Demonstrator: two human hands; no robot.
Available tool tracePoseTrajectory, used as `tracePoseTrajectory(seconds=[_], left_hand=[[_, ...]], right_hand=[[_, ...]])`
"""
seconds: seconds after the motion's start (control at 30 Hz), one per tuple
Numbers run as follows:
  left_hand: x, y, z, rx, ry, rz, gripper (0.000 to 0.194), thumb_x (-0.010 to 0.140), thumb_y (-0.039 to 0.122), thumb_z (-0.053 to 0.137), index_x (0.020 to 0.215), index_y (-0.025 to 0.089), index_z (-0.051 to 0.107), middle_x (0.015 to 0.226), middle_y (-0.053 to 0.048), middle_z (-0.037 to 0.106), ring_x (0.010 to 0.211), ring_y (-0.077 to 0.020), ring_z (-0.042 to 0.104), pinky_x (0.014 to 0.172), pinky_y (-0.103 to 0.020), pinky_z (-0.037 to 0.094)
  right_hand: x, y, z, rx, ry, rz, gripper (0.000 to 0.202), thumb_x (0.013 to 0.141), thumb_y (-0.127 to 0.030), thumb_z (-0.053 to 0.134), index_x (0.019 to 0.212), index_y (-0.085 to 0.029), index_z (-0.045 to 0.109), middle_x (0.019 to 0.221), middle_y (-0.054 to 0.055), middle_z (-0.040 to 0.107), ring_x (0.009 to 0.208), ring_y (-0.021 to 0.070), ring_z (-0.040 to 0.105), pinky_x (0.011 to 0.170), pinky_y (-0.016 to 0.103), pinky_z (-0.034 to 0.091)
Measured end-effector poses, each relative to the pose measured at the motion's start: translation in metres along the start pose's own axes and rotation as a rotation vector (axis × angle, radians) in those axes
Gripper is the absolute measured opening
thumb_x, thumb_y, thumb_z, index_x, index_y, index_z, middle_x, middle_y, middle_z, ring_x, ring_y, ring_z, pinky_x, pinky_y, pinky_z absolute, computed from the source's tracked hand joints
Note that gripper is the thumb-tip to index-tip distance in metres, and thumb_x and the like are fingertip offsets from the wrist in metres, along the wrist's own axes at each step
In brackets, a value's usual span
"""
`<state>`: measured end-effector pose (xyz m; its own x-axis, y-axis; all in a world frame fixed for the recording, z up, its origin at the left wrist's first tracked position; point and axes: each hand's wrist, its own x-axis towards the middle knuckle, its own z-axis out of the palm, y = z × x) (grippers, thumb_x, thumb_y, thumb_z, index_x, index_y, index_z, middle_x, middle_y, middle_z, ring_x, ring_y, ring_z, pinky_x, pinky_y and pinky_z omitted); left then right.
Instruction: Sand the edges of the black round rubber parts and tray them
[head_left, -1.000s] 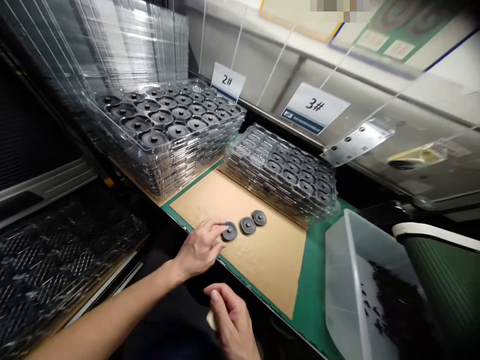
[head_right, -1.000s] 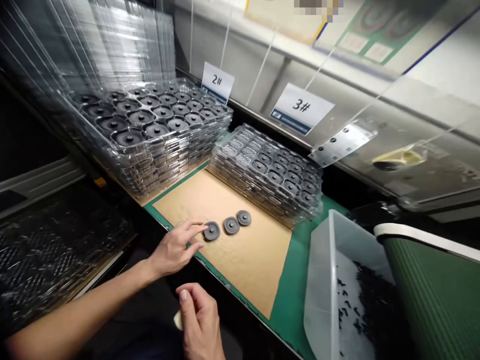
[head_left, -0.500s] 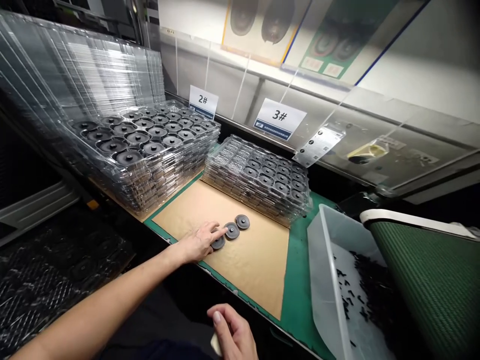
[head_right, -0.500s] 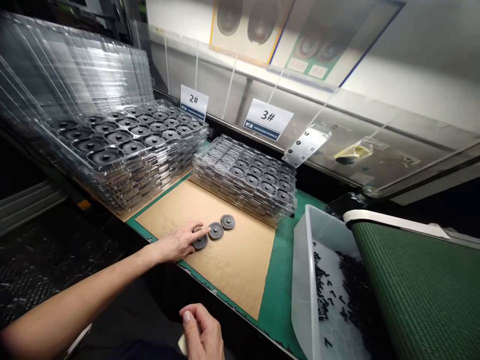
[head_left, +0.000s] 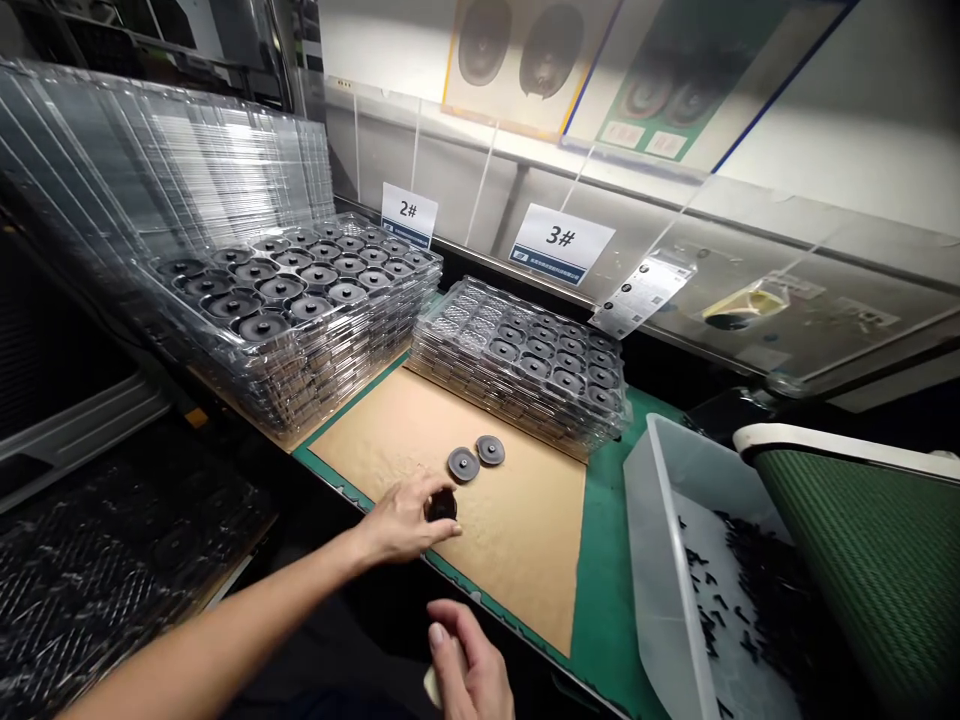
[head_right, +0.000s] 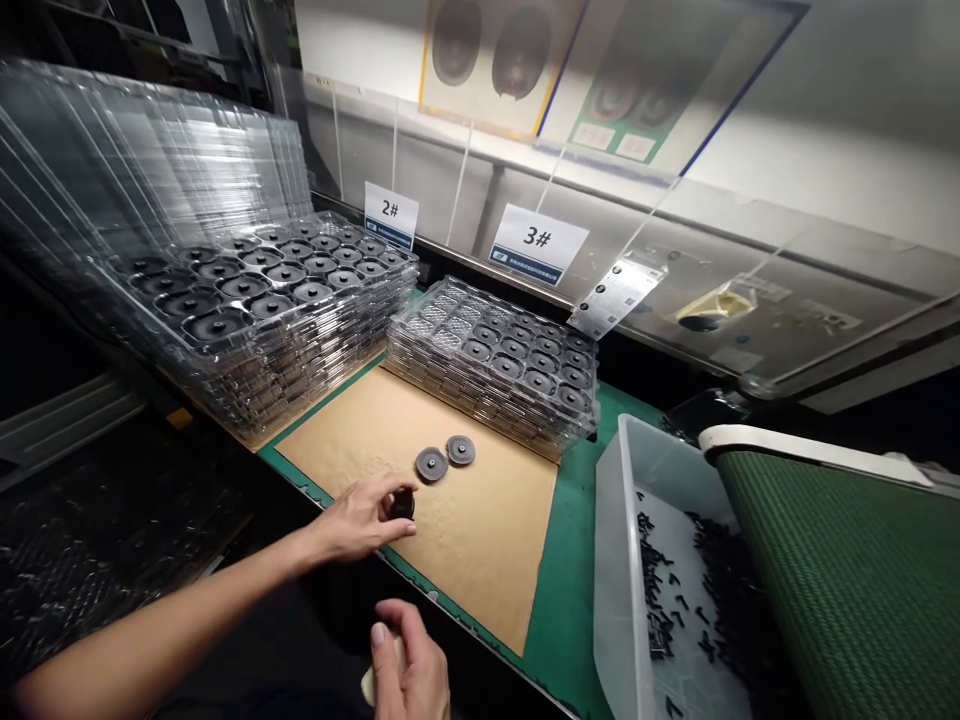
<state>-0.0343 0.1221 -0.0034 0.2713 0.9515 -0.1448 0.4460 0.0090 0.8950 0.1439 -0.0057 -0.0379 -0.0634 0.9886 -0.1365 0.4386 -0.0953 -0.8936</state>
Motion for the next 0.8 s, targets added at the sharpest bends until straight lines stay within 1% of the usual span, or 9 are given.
tracePoseTrajectory(seconds=[0.07, 0.13, 0.23, 0.3, 0.4, 0.47, 0.53, 0.7, 0.8], left_hand=[[-0.022, 0.004, 0.019, -0.201, -0.024, -0.112, 0.041, 0.092, 0.052, 0.061, 0.117, 0.019, 0.060, 0.095, -0.007, 0.070, 0.082, -0.0241, 0.074, 0.075, -0.038, 0.062], [-0.043, 0.005, 0.037, -0.366, -0.054, -0.212, 0.043, 0.095, 0.061, 0.052, 0.107, 0.019, 0.056, 0.085, -0.004, 0.068, 0.071, -0.0220, 0.074, 0.063, -0.033, 0.061], [-0.070, 0.003, 0.047, -0.518, -0.099, -0.323, 0.051, 0.097, 0.067, 0.045, 0.104, 0.019, 0.058, 0.089, -0.006, 0.070, 0.064, -0.0189, 0.073, 0.060, -0.031, 0.059], [-0.084, 0.001, 0.043, -0.612, -0.123, -0.351, 0.057, 0.096, 0.070, 0.047, 0.112, 0.018, 0.063, 0.100, -0.009, 0.073, 0.063, -0.0178, 0.072, 0.058, -0.030, 0.059], [-0.100, 0.000, 0.029, -0.720, -0.084, -0.281, 0.060, 0.090, 0.063, 0.068, 0.133, 0.021, 0.066, 0.125, -0.013, 0.072, 0.096, -0.0251, 0.076, 0.075, -0.032, 0.063], [-0.108, 0.001, 0.019, -0.773, -0.077, -0.206, 0.065, 0.087, 0.051, 0.078, 0.146, 0.027, 0.060, 0.146, -0.011, 0.064, 0.130, -0.0296, 0.064, 0.103, -0.037, 0.057], [-0.114, 0.004, 0.012, -0.834, -0.101, -0.169, 0.071, 0.087, 0.042, 0.081, 0.152, 0.033, 0.054, 0.158, -0.008, 0.055, 0.147, -0.0298, 0.050, 0.120, -0.041, 0.044], [-0.118, 0.012, 0.005, -0.841, -0.038, -0.159, 0.069, 0.084, 0.042, 0.085, 0.146, 0.027, 0.061, 0.156, -0.014, 0.056, 0.143, -0.0358, 0.054, 0.119, -0.048, 0.046], [-0.119, 0.016, 0.005, -0.768, 0.018, -0.117, 0.069, 0.078, 0.041, 0.089, 0.141, 0.026, 0.066, 0.152, -0.015, 0.060, 0.139, -0.0369, 0.057, 0.115, -0.045, 0.050]], right_hand=[[0.003, 0.005, -0.002, -0.048, 0.106, -0.072, 0.066, 0.100, -0.078, 0.052, 0.123, -0.020, 0.072, 0.103, 0.011, 0.072, 0.091, 0.0291, 0.070, 0.080, 0.031, 0.055], [0.007, 0.005, -0.006, -0.086, 0.142, -0.150, 0.055, 0.104, -0.068, 0.052, 0.123, -0.020, 0.071, 0.108, 0.013, 0.071, 0.095, 0.0291, 0.070, 0.082, 0.032, 0.054], [0.012, -0.006, -0.015, -0.026, 0.036, -0.219, 0.047, 0.110, -0.058, 0.048, 0.093, -0.020, 0.070, 0.086, 0.008, 0.066, 0.076, 0.0217, 0.063, 0.073, 0.028, 0.049], [0.016, -0.017, -0.019, 0.145, -0.065, -0.103, 0.055, 0.106, -0.064, 0.053, 0.078, -0.018, 0.063, 0.073, 0.005, 0.059, 0.067, 0.0174, 0.054, 0.066, 0.025, 0.045], [0.020, -0.032, -0.017, 0.504, -0.226, 0.228, 0.065, 0.088, -0.081, 0.068, 0.075, -0.017, 0.057, 0.064, 0.000, 0.051, 0.057, 0.0128, 0.043, 0.052, 0.021, 0.038], [0.021, -0.038, -0.012, 0.659, -0.290, 0.357, 0.067, 0.083, -0.083, 0.070, 0.079, -0.019, 0.053, 0.059, -0.004, 0.044, 0.049, 0.0100, 0.036, 0.044, 0.019, 0.032], [0.020, -0.044, -0.007, 0.770, -0.323, 0.421, 0.064, 0.082, -0.080, 0.071, 0.083, -0.019, 0.050, 0.058, -0.006, 0.040, 0.047, 0.0082, 0.031, 0.042, 0.018, 0.030], [0.016, -0.057, -0.003, 0.926, -0.359, 0.457, 0.060, 0.081, -0.072, 0.078, 0.084, -0.017, 0.053, 0.060, -0.006, 0.042, 0.048, 0.0069, 0.034, 0.040, 0.015, 0.030], [0.015, -0.062, -0.007, 0.941, -0.364, 0.436, 0.061, 0.081, -0.071, 0.080, 0.082, -0.017, 0.054, 0.058, -0.006, 0.044, 0.046, 0.0068, 0.036, 0.039, 0.015, 0.032]])
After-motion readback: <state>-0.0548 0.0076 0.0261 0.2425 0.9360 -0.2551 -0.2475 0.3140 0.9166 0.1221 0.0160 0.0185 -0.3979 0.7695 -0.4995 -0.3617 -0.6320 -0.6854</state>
